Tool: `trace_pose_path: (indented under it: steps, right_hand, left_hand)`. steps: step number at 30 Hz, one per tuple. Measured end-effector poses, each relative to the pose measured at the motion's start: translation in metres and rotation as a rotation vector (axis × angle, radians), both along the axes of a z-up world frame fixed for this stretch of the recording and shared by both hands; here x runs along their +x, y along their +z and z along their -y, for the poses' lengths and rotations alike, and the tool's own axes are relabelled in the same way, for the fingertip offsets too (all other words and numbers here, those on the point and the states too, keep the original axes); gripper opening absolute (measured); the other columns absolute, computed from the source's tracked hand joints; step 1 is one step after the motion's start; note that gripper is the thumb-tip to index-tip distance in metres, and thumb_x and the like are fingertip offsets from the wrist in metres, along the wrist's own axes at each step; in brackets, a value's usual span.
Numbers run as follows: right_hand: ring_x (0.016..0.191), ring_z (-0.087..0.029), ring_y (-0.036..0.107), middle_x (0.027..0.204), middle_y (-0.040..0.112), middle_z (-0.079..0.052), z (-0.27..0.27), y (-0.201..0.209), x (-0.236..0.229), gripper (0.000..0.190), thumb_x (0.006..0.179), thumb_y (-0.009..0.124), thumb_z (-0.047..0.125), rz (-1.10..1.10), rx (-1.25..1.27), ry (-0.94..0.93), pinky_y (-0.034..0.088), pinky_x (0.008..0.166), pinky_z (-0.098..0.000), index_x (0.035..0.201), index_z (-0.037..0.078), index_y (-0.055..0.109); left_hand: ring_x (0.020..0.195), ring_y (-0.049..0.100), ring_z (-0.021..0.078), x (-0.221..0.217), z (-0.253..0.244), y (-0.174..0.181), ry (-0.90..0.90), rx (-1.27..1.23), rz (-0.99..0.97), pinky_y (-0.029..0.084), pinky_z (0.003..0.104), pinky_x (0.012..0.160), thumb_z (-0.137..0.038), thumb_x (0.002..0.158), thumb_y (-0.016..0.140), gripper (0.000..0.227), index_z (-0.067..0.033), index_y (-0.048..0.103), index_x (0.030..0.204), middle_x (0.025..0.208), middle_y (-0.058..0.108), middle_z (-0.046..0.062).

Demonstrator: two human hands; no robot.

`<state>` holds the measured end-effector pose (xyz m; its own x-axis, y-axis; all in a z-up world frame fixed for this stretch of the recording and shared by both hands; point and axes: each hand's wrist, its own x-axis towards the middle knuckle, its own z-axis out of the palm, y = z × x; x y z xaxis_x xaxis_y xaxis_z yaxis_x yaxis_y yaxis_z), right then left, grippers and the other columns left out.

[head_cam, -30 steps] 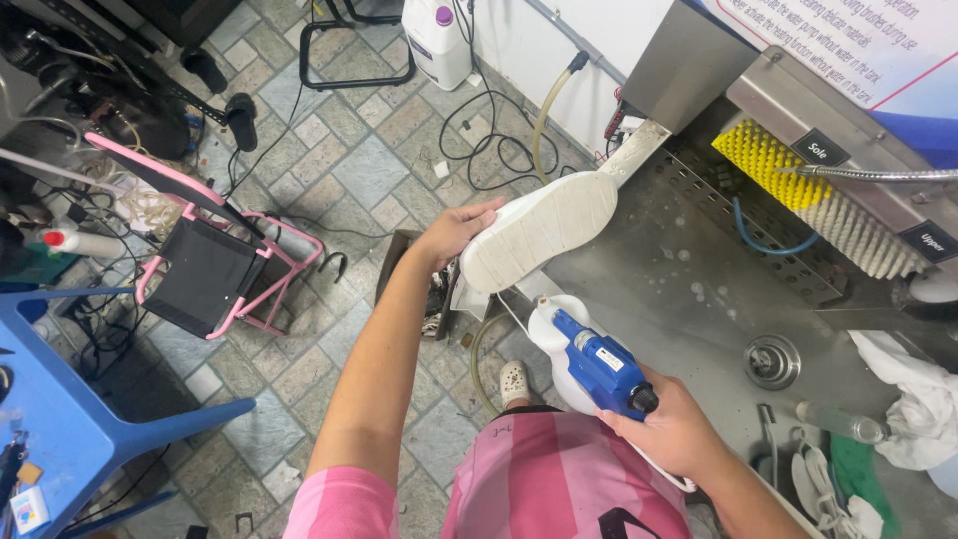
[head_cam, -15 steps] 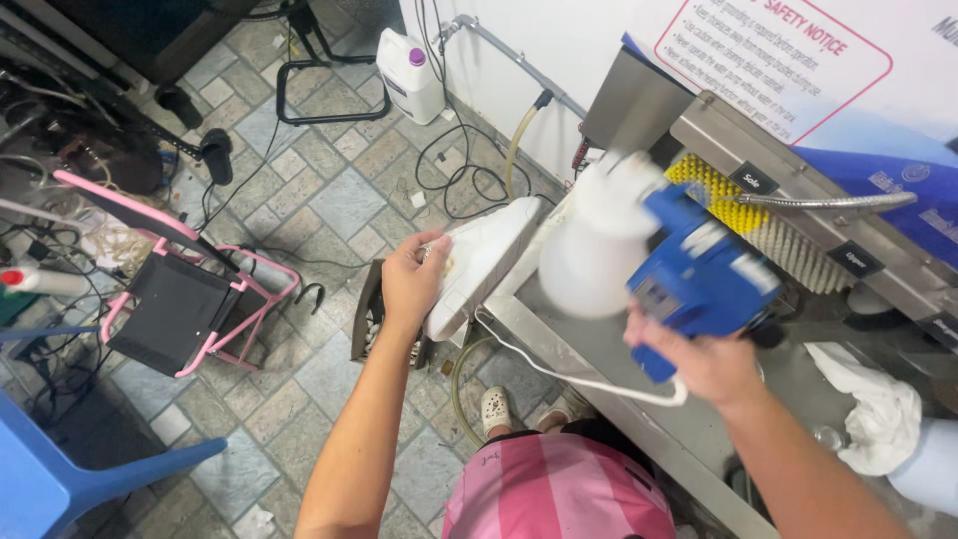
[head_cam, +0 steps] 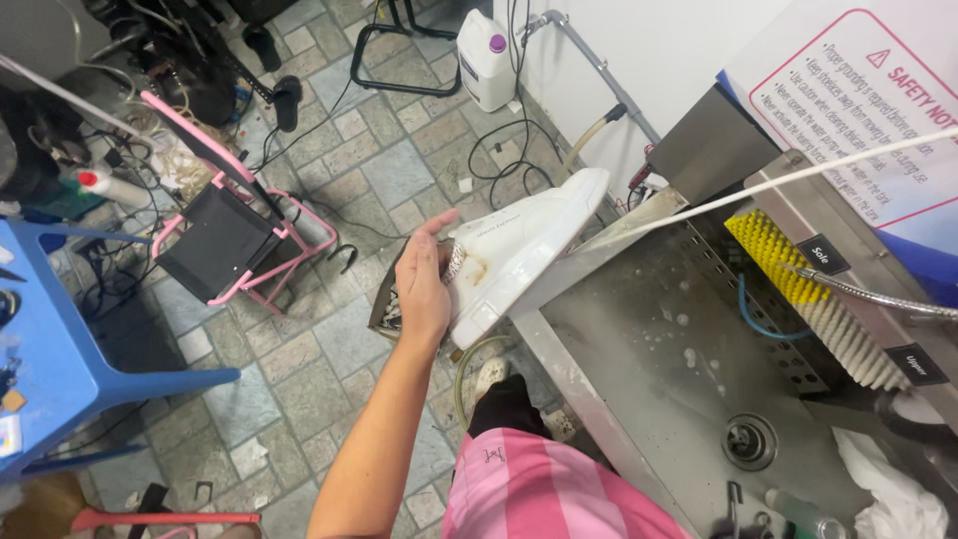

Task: The person cleans a white sneaker by spraying it with a handheld nozzle and wiping it with a white cloth, then places it in a sink. They then pick up a black sneaker, remove its insole, and rinse the shoe under a faucet.

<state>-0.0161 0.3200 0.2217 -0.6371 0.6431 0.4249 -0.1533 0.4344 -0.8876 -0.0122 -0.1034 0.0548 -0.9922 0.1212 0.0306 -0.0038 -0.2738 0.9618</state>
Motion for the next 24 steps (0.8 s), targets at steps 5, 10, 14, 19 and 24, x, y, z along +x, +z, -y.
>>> trace_pose_path:
  steps: [5,10,14,19,24]
  right_hand:
    - [0.087,-0.018,0.067,0.110,0.066,-0.011,-0.025,-0.013,-0.022,0.024,0.101,0.066,-0.001,0.241,0.153,-0.109,0.059,0.082,-0.0330,0.123,0.000,0.057]
    - [0.088,-0.018,0.067,0.111,0.066,-0.011,-0.073,-0.023,-0.028,0.023,0.101,0.067,-0.001,0.437,0.279,-0.234,0.058,0.083,-0.0315,0.123,-0.001,0.058]
    - [0.090,-0.018,0.067,0.111,0.067,-0.012,-0.076,-0.024,-0.029,0.023,0.102,0.067,-0.001,0.536,0.350,-0.268,0.057,0.084,-0.0303,0.123,-0.001,0.058]
    - [0.092,-0.017,0.067,0.111,0.067,-0.012,-0.066,-0.014,-0.005,0.023,0.102,0.067,-0.001,0.558,0.402,-0.287,0.056,0.085,-0.0287,0.123,-0.002,0.059]
    - [0.094,-0.017,0.067,0.112,0.067,-0.012,-0.024,0.000,0.082,0.022,0.102,0.068,0.000,0.340,0.427,-0.348,0.055,0.086,-0.0272,0.123,-0.003,0.059]
  left_hand:
    - [0.070,0.042,0.0031,-0.017,-0.018,0.010,-0.188,-0.085,-0.020,0.034,0.022,0.065,-0.033,0.112,0.044,0.043,-0.0002,0.065,0.130,0.076,0.052,-0.006]
    - [0.067,0.040,0.0039,-0.045,-0.039,0.003,-0.452,-0.068,0.064,0.031,0.022,0.062,-0.033,0.108,0.049,0.039,-0.0024,0.063,0.128,0.072,0.050,-0.006]
    - [0.069,0.040,0.0051,-0.057,-0.052,-0.005,-0.626,-0.119,0.044,0.032,0.023,0.062,-0.034,0.106,0.053,0.039,-0.0028,0.064,0.127,0.073,0.047,-0.006]
    - [0.068,0.042,0.0052,-0.069,-0.074,-0.010,-0.786,-0.178,0.009,0.034,0.023,0.062,-0.037,0.107,0.052,0.039,-0.0050,0.064,0.125,0.072,0.051,-0.005]
    - [0.066,0.042,0.0047,-0.068,-0.104,-0.003,-0.968,-0.189,-0.010,0.034,0.023,0.060,-0.042,0.106,0.052,0.040,-0.0063,0.062,0.121,0.073,0.053,-0.004]
